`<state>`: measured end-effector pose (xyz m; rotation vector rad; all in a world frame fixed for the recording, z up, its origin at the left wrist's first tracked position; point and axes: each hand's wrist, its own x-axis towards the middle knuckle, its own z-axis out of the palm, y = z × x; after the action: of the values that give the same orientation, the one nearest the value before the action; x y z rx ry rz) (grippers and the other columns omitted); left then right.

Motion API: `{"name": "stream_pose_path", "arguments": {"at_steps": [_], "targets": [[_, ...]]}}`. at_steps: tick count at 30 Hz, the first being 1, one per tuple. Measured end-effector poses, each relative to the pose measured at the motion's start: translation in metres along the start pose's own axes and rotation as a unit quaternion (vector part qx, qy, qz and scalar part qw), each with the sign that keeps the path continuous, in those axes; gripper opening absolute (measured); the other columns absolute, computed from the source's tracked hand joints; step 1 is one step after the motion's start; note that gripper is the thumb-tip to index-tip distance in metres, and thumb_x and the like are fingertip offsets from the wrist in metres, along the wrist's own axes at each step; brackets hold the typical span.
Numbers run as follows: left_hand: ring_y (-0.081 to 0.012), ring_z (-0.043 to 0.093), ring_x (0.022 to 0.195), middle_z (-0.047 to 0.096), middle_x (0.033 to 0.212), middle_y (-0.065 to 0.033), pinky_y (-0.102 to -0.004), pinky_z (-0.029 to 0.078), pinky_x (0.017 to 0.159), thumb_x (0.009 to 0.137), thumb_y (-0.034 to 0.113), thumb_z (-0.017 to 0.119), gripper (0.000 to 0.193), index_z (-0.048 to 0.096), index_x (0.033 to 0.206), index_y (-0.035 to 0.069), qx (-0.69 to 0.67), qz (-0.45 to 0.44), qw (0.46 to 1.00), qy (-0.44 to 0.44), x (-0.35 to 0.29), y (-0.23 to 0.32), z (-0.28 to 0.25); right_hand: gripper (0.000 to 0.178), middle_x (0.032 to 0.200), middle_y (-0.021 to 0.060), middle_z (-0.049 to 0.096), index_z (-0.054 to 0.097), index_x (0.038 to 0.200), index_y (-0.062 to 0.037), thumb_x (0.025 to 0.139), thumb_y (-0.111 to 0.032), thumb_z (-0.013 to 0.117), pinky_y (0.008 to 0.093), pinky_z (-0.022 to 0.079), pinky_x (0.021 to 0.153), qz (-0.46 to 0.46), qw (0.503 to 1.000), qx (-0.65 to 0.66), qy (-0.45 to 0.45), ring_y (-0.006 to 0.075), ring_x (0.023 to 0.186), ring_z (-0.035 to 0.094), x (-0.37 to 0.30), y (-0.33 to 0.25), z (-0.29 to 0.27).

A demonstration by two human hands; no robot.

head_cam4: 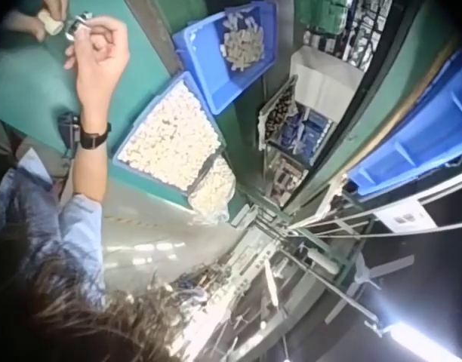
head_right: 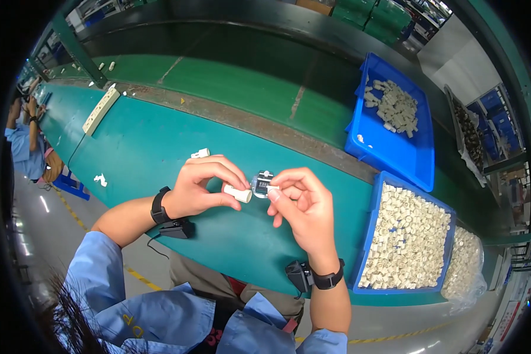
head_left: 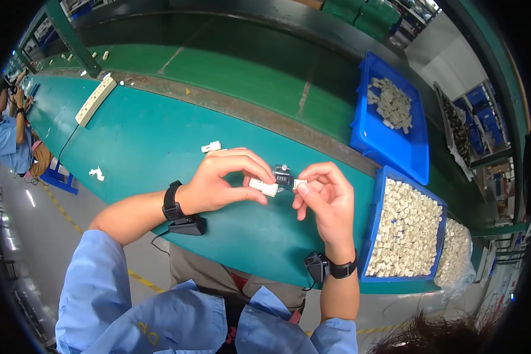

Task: The person picks up two white plastic components from the table and a blue bin, joins them together by hand, and places the assembled unit onto the green workbench, repeating the process several times.

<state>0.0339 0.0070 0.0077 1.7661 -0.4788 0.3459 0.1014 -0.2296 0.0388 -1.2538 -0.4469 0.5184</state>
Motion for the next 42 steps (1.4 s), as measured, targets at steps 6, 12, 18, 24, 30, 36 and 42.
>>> {"name": "stream_pose_path", "arguments": {"at_steps": [6, 12, 18, 24, 30, 36, 42], "targets": [[-0.0193, 0.072, 0.096, 0.076, 0.105, -0.0103, -0.0311, 0.059, 0.078, 0.079, 0.001, 0.088, 0.025, 0.077, 0.101, 0.003, -0.035, 0.005, 0.999, 0.003, -0.002, -0.002, 0.003, 0.013, 0.095, 0.0144, 0.071, 0.064, 0.108, 0.0061, 0.096, 0.003, 0.067, 0.0255, 0.059, 0.055, 0.004, 1.000, -0.026, -0.005, 0.0157, 0.073, 0.071, -0.004, 0.007, 0.003], [-0.0190, 0.071, 0.104, 0.071, 0.115, -0.0101, -0.0294, 0.063, 0.085, 0.081, -0.003, 0.085, 0.023, 0.076, 0.102, 0.003, -0.142, -0.074, 0.986, 0.034, -0.006, 0.000, 0.007, 0.013, 0.095, 0.0159, 0.072, 0.064, 0.111, 0.0077, 0.097, 0.006, 0.065, 0.0298, 0.063, 0.065, -0.028, 0.999, -0.025, -0.009, 0.0189, 0.079, 0.074, -0.009, 0.016, 0.018], [-0.0214, 0.069, 0.108, 0.067, 0.116, -0.0131, -0.0329, 0.064, 0.093, 0.081, -0.008, 0.083, 0.026, 0.073, 0.104, 0.000, -0.184, -0.073, 0.979, 0.047, -0.008, -0.003, 0.007, 0.017, 0.099, 0.0179, 0.073, 0.064, 0.114, 0.0087, 0.098, 0.007, 0.064, 0.0319, 0.065, 0.074, -0.023, 1.000, -0.007, -0.007, 0.0210, 0.085, 0.076, -0.008, 0.022, 0.022], [-0.0217, 0.069, 0.106, 0.066, 0.113, -0.0155, -0.0334, 0.064, 0.091, 0.079, -0.012, 0.083, 0.031, 0.067, 0.104, -0.002, -0.173, -0.044, 0.981, 0.071, -0.007, -0.004, 0.008, 0.022, 0.103, 0.0195, 0.074, 0.064, 0.119, 0.0090, 0.097, 0.008, 0.066, 0.0311, 0.065, 0.078, -0.017, 0.999, -0.021, 0.018, 0.0215, 0.090, 0.076, -0.007, 0.016, 0.025], [-0.0223, 0.070, 0.105, 0.066, 0.113, -0.0154, -0.0345, 0.064, 0.090, 0.079, -0.013, 0.083, 0.035, 0.065, 0.106, -0.001, -0.154, -0.014, 0.986, 0.068, -0.009, -0.007, 0.008, 0.022, 0.102, 0.0188, 0.074, 0.065, 0.116, 0.0084, 0.095, 0.008, 0.069, 0.0306, 0.065, 0.078, -0.050, 0.994, -0.095, 0.013, 0.0212, 0.090, 0.076, -0.010, 0.019, 0.022], [-0.0228, 0.070, 0.104, 0.065, 0.111, -0.0146, -0.0349, 0.064, 0.090, 0.078, -0.014, 0.083, 0.044, 0.061, 0.113, 0.001, -0.156, 0.006, 0.985, 0.069, -0.011, -0.008, 0.009, 0.018, 0.098, 0.0179, 0.075, 0.066, 0.109, 0.0075, 0.093, 0.008, 0.073, 0.0304, 0.065, 0.077, -0.053, 0.993, -0.103, 0.028, 0.0213, 0.087, 0.077, -0.013, 0.018, 0.023], [-0.0230, 0.070, 0.104, 0.065, 0.110, -0.0141, -0.0347, 0.064, 0.090, 0.078, -0.014, 0.083, 0.044, 0.061, 0.112, 0.001, -0.169, -0.020, 0.983, 0.066, -0.010, -0.006, 0.008, 0.017, 0.096, 0.0180, 0.075, 0.066, 0.107, 0.0076, 0.092, 0.007, 0.074, 0.0304, 0.065, 0.075, -0.078, 0.988, -0.130, 0.027, 0.0212, 0.085, 0.077, -0.014, 0.019, 0.023]]}}
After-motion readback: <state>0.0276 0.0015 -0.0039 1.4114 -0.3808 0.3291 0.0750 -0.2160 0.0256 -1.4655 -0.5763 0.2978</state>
